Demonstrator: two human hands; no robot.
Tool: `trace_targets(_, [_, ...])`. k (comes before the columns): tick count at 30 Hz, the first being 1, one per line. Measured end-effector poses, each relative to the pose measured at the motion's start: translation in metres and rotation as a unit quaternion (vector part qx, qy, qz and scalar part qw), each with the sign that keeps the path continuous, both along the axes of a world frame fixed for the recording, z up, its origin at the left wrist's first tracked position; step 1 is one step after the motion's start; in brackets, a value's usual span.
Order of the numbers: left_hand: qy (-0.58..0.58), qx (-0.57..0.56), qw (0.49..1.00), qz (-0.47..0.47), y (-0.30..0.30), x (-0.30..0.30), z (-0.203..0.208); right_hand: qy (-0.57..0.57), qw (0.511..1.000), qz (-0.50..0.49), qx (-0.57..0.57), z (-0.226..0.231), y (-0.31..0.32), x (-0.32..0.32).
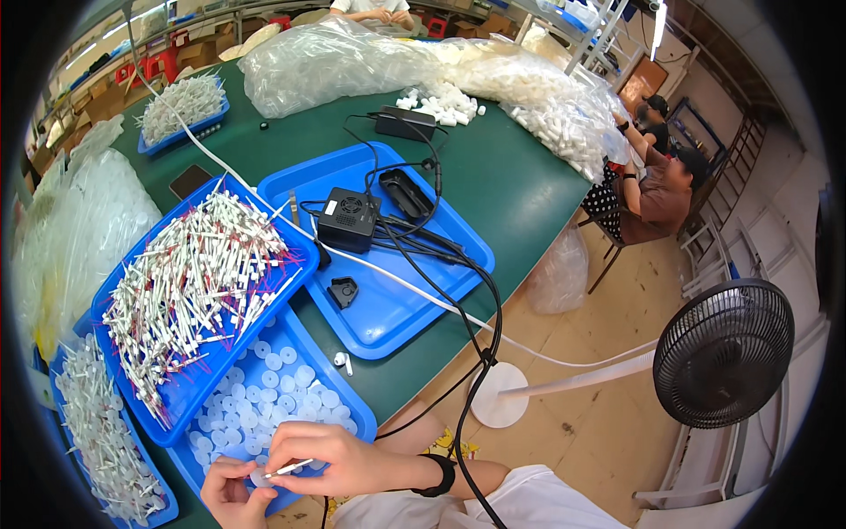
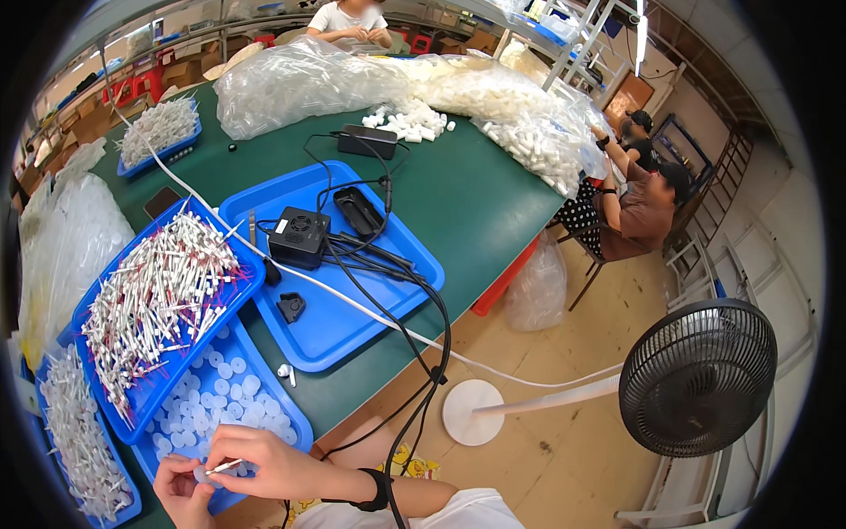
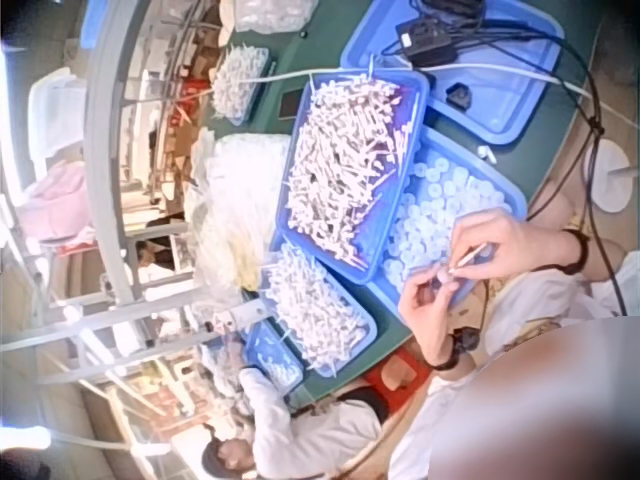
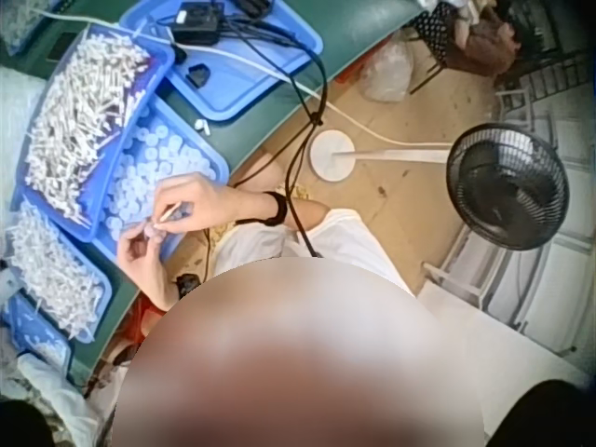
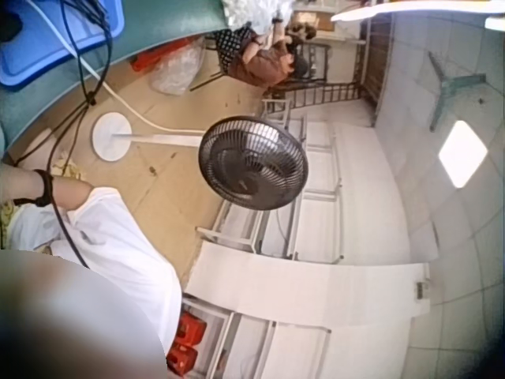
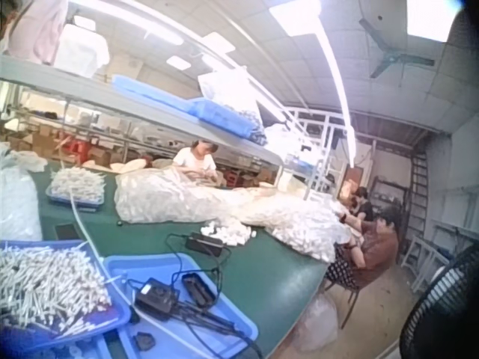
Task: The person repeatedly picks a white plastic cap and a stick with a red tip from blue trays, inserts the stick into the cap, and places the assembled unit into a tray. The process is repeated continuously.
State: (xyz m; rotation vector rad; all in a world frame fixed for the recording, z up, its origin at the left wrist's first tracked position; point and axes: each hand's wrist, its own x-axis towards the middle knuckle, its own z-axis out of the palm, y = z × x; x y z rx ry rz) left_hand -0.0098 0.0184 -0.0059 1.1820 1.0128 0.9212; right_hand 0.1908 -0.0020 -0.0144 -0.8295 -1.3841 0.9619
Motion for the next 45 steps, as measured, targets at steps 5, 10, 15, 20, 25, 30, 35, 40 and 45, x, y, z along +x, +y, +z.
trace_targets(5, [0.038, 0.021, 0.999, 0.019, 0.000, -0.006, -0.008, -0.028, 0.999, 0.018, -0.020, 0.001, -0.002, 0.004])
trace_targets(10, [0.036, 0.044, 0.998, 0.007, 0.001, -0.011, -0.014, -0.040, 0.998, 0.038, -0.022, 0.003, -0.003, 0.005])
trace_targets(15, [0.024, 0.042, 0.999, 0.003, 0.000, -0.009, -0.013, -0.045, 0.996, 0.078, -0.013, 0.003, 0.000, 0.010])
trace_targets(20, [-0.004, 0.001, 1.000, -0.007, 0.000, -0.008, -0.006, -0.039, 0.994, 0.105, -0.017, 0.002, 0.001, 0.012])
trace_targets(25, [-0.061, -0.033, 0.996, -0.049, -0.001, -0.010, 0.002, -0.022, 0.990, 0.137, -0.013, 0.007, 0.003, 0.013])
trace_targets(30, [0.020, 0.002, 1.000, 0.018, -0.008, 0.003, 0.004, -0.066, 0.994, 0.073, -0.036, 0.000, -0.001, 0.005])
trace_targets(35, [0.036, -0.018, 0.999, -0.019, -0.005, 0.003, 0.010, -0.055, 0.994, 0.092, -0.019, 0.005, 0.001, 0.012])
trace_targets(40, [0.042, 0.104, 0.991, -0.077, 0.001, -0.001, -0.017, -0.095, 0.992, 0.071, -0.049, 0.021, -0.001, 0.011])
trace_targets(45, [0.077, 0.164, 0.983, -0.005, -0.009, -0.014, 0.015, -0.161, 0.976, 0.051, -0.138, 0.017, -0.004, 0.010])
